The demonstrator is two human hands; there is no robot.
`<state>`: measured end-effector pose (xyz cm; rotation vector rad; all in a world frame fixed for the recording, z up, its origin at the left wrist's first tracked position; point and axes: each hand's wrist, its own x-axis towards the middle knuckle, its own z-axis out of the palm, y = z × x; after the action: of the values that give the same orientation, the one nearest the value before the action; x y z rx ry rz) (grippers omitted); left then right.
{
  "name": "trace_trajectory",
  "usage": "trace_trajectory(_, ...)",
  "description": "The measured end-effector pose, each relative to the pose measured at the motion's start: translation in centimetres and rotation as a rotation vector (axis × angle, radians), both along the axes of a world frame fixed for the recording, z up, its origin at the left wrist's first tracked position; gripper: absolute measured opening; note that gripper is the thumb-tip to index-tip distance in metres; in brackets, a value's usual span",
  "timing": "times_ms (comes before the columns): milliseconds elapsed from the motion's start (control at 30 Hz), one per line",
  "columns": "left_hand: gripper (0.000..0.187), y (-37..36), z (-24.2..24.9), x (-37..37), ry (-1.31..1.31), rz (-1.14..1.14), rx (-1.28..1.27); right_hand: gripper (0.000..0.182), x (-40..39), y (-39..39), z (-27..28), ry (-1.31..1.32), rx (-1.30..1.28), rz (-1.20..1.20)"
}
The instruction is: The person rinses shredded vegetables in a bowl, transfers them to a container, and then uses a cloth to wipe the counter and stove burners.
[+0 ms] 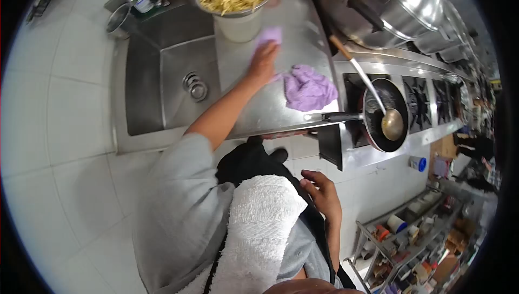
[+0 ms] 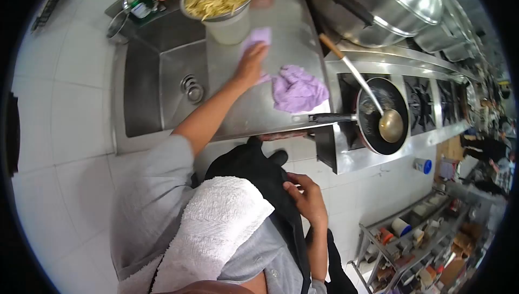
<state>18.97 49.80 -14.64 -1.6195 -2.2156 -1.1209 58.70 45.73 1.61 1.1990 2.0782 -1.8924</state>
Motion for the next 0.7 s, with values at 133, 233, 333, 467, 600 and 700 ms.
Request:
trace_trajectory(133, 0.048, -17.1, -3.2, -6.5, -0.405, 0.571, 0.105, 0.033, 0.7, 0.7, -2.7, 0.071, -0.201, 0.001)
trace_trajectory(233, 0.048, -25.8, 3.1, -8.9, -1.399, 0.688, 0.635, 0.031, -3.8, 1.5, -1.7, 0.215, -0.004, 0.235)
trace_trajectory(333, 0.049, -26.0, 7.6, -5.2, -1.232, 0.504, 0.615, 0.041, -10.2, 2.8, -2.0, 0.309, 0.15, 0.19)
trace_trajectory(467, 0.045, -20.1, 8.7, 0.8, -0.924, 0.005, 0.141, 0.057, -19.6, 4.5, -6.9, -0.002, 1.164, -0.097)
trace_trajectory(600, 0.055, -11.1, 3.9, 4.2, -0.199, -0.184, -0.276, 0.05, -21.7, 4.0, -10.3, -0.13, 1.208, -0.238)
trace_trajectory(700, 0.049, -1.9, 1.5, 1.1, -0.04, 0.022, -0.069, 0.035, -21.2, 3.9, -11.6, 0.005, 1.106, -0.201)
